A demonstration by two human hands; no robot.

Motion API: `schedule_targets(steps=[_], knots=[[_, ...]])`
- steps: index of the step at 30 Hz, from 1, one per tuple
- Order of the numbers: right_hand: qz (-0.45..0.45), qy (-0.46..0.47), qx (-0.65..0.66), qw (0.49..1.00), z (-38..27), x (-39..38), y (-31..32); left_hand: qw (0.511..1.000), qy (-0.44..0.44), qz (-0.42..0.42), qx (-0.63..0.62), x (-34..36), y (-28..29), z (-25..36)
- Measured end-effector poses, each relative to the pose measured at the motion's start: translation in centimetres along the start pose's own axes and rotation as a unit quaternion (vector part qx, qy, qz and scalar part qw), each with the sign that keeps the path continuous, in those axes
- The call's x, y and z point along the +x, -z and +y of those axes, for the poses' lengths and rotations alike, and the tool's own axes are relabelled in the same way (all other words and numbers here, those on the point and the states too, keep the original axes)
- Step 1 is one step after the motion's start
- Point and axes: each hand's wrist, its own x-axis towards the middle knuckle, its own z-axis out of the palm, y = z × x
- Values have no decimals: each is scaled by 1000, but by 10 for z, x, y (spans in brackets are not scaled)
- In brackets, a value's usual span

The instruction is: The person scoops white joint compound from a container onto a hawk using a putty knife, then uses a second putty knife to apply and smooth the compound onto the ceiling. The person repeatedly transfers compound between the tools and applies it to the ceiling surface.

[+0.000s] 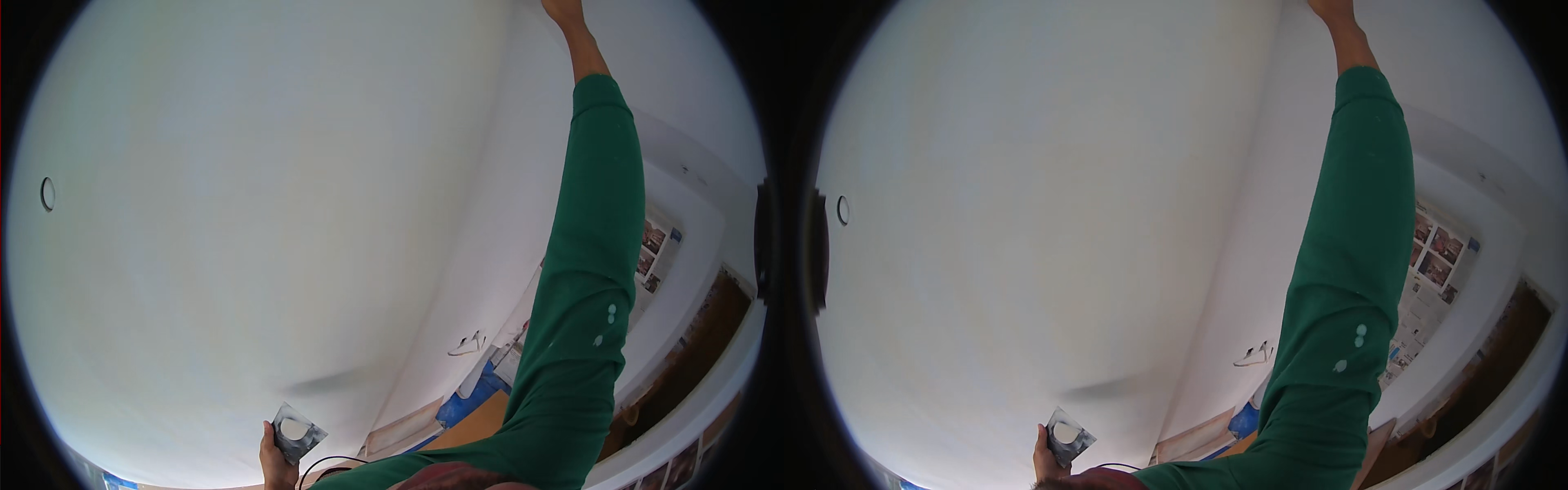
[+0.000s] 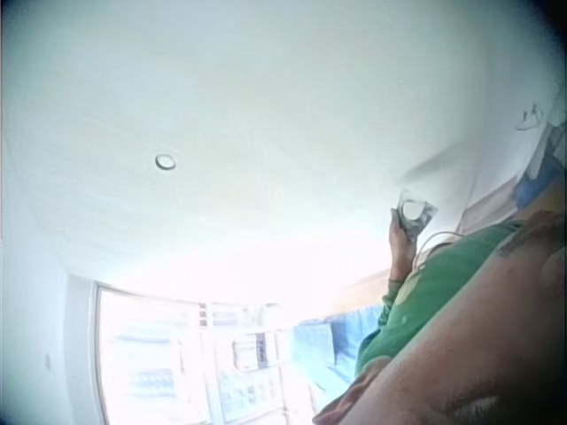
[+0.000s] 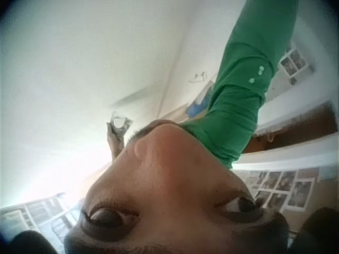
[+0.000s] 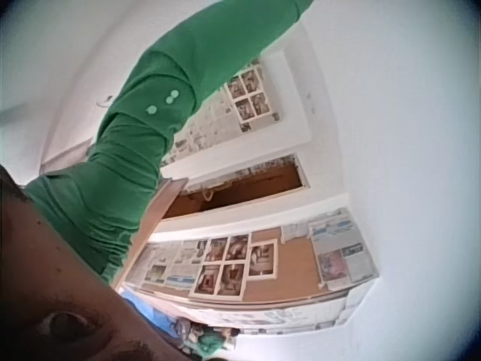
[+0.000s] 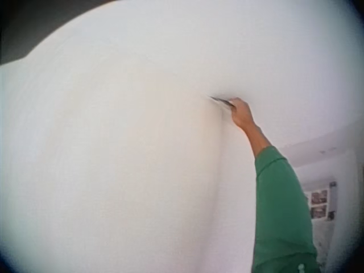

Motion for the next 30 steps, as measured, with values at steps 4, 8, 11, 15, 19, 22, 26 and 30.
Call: schedule_targets(steps=[4,8,11,15,19,22,26,30], knots=[[10,10,5,1000,2,-7,-5,1000,-16,-1,-25,11,11,-6],[30,3,-8,1000,-2,-20,-8,997,-38,17,-72,40,45,-25],[4,22,8,1000,1,-24,-7,997,-34,1,-69,46,51,-28],[-46,-11,93,995,-55,-47,1,996,-64,-16,-63,37,45,-21],[-122,-6,121,985,-84,-100,45,996,-44,1,-75,35,26,-17],[-162,22,76,984,-54,-65,68,998,-24,-12,-57,35,25,-11],[-60,-52,98,992,-59,-18,44,998,-40,-23,-47,31,22,-3],[-39,42,47,997,-46,10,15,998,-32,-29,-53,35,30,-10]])
